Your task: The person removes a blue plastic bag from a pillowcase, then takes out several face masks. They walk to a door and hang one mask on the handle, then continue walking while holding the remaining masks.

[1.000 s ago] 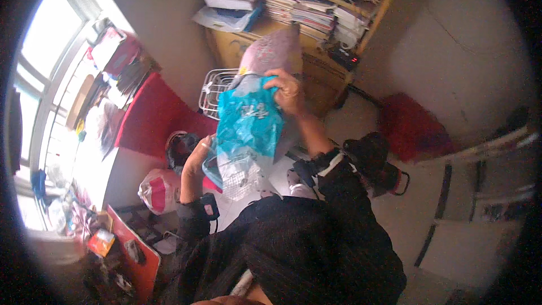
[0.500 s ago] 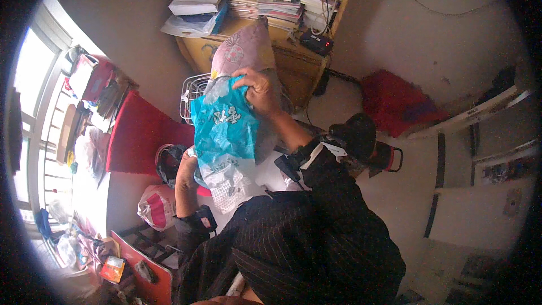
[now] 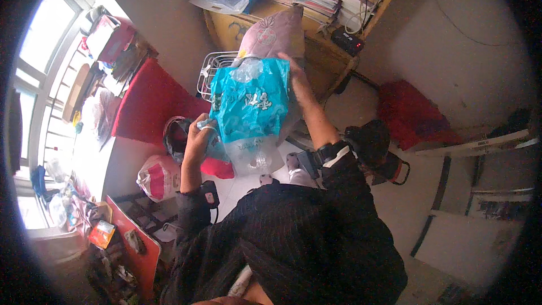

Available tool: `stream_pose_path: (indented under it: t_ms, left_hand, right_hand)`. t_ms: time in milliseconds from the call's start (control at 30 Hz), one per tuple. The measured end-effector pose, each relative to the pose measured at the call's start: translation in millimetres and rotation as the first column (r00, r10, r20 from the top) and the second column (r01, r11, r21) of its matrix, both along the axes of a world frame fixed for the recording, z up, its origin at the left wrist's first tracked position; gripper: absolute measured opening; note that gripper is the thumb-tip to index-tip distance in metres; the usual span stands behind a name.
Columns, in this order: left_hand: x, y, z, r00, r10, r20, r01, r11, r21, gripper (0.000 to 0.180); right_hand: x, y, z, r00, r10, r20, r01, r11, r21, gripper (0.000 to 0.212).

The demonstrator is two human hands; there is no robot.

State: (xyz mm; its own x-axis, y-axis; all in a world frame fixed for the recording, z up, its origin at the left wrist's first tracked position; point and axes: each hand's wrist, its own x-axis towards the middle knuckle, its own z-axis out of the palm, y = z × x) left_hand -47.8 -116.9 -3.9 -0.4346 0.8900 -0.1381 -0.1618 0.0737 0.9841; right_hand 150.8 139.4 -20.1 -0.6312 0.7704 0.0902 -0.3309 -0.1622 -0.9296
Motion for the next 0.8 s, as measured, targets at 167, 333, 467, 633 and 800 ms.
stream_pose_path:
  t_ms: [167,333,467,633,800]
  left_hand:
    - [0.6,4.2,-8.3,0.994,0.078,-0.080,-0.071,0.994,0.084,0.011]
    - [-2.7,11.2,-20.2,0.981,0.125,-0.151,-0.118,0.992,0.054,0.007]
    - [-16.5,8.9,-32.1,0.958,0.106,-0.268,-0.087,0.993,0.082,0.005]
    - [-30.6,9.0,-57.2,0.897,0.116,-0.426,-0.095,0.993,0.070,0.007]
    - [-24.0,14.2,-83.4,0.866,0.193,-0.461,-0.191,0.980,0.051,0.010]
  right_hand:
    - [16.6,-26.5,-31.1,0.952,0.168,0.256,-0.007,0.848,-0.530,0.081]
    - [16.8,-56.1,-35.6,0.975,0.043,0.220,0.042,0.928,-0.370,0.057]
    - [13.2,-36.8,-26.0,0.967,-0.080,0.244,0.118,0.982,-0.147,0.027]
    - [21.6,-29.3,-12.1,0.986,0.020,0.167,0.009,0.985,-0.173,0.028]
    - [36.6,-48.8,-9.0,0.985,0.013,-0.173,-0.086,0.902,-0.424,0.037]
